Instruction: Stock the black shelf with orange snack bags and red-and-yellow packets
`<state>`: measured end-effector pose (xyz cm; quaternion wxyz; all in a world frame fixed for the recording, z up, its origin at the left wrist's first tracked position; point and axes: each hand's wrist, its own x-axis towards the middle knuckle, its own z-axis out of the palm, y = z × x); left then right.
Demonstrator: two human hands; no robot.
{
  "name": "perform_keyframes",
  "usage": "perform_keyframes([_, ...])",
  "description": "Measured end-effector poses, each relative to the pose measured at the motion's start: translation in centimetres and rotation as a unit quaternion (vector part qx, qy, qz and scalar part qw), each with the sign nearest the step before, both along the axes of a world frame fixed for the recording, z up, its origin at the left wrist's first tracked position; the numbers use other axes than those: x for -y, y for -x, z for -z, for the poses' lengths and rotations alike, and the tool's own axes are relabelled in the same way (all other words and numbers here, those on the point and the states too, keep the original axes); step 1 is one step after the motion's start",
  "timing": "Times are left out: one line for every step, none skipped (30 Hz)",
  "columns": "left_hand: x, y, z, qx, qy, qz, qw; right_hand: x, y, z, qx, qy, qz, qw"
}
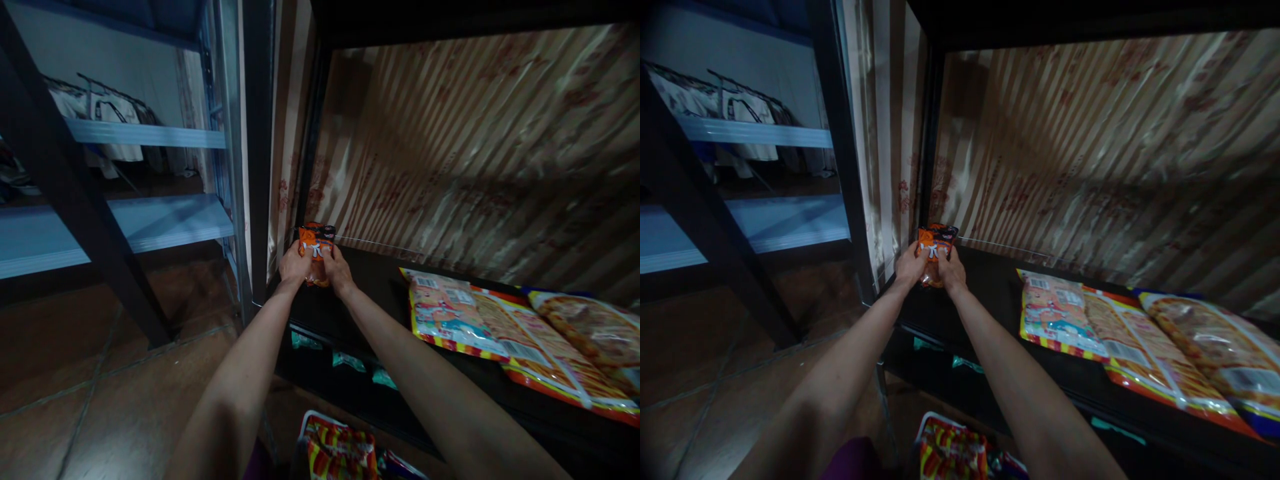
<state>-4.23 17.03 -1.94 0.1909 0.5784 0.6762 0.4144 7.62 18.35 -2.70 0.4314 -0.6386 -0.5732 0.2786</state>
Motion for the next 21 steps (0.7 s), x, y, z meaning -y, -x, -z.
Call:
perform_keyframes([0.0,0.0,0.1,-0.001,0.001,0.002,1.0,-0.1,0.1,0.0,0.006,-0.002,-0.005,1.0])
perform_keyframes([-0.1,0.0,0.2,-0.003,0.002,0.004,1.0,-0.2,0.1,0.1,0.011,-0.004,-0.007,1.0])
perform_keyframes([-0.1,0.0,0.2,-0.005,0.003,0.007,1.0,-0.2,0.2,0.1,0.016,-0.005,-0.007,1.0])
perform_keyframes([-0.2,0.0,0.3,-0.007,0.004,0.009,1.0,-0.3,0.3,0.1,0.021,-0.005,-0.004,1.0])
perform_keyframes([-0.2,0.0,0.4,-0.009,0.004,0.011,1.0,-0.3,0.3,0.2,0.024,-0.003,-0.002,1.0])
perform_keyframes([-0.3,0.0,0.4,-0.012,0.004,0.013,1.0,-0.2,0.4,0.2,0.028,-0.002,0.0,1.0])
perform_keyframes([-0.3,0.0,0.5,-0.014,0.003,0.015,1.0,-0.2,0.4,0.1,0.033,-0.001,0.001,0.999])
perform_keyframes([-0.4,0.0,0.5,-0.016,0.003,0.017,1.0,-0.1,0.5,0.1,0.037,0.0,0.003,0.999])
perform_keyframes([-0.4,0.0,0.6,-0.018,0.003,0.019,1.0,0.0,0.5,0.0,0.042,0.001,0.006,0.999])
perform_keyframes([-0.5,0.0,0.6,-0.019,0.003,0.021,1.0,0.0,0.6,-0.1,0.047,0.002,0.009,0.999])
perform_keyframes([-0.5,0.0,0.6,-0.021,0.004,0.023,1.0,0.1,0.6,-0.2,0.052,0.003,0.012,0.999])
perform_keyframes([-0.5,0.0,0.5,-0.023,0.004,0.025,0.999,0.2,0.7,-0.3,0.058,0.006,0.015,0.998])
perform_keyframes([-0.5,-0.1,0.5,-0.024,0.004,0.025,0.999,0.3,0.7,-0.4,0.064,0.009,0.017,0.998])
perform_keyframes([-0.4,-0.1,0.5,-0.026,0.004,0.025,0.999,0.3,0.8,-0.5,0.071,0.012,0.018,0.997])
perform_keyframes([-0.3,-0.2,0.4,-0.028,0.003,0.025,0.999,0.4,0.9,-0.6,0.077,0.014,0.018,0.997])
perform_keyframes([-0.3,-0.2,0.4,-0.03,0.002,0.024,0.999,0.4,0.9,-0.7,0.084,0.016,0.018,0.996])
perform_keyframes([-0.2,-0.3,0.3,-0.032,0.001,0.022,0.999,0.4,1.0,-0.7,0.09,0.017,0.019,0.996])
perform_keyframes([-0.1,-0.3,0.2,-0.034,0.0,0.021,0.999,0.4,1.1,-0.7,0.096,0.019,0.02,0.995])
perform_keyframes([0.0,-0.4,0.2,-0.036,0.0,0.02,0.999,0.4,1.2,-0.7,0.102,0.022,0.023,0.994])
perform_keyframes([0.1,-0.4,0.2,-0.037,0.0,0.019,0.999,0.4,1.3,-0.6,0.107,0.025,0.025,0.994])
perform_keyframes([0.1,-0.4,0.2,-0.039,0.0,0.018,0.999,0.3,1.4,-0.6,0.112,0.029,0.028,0.993])
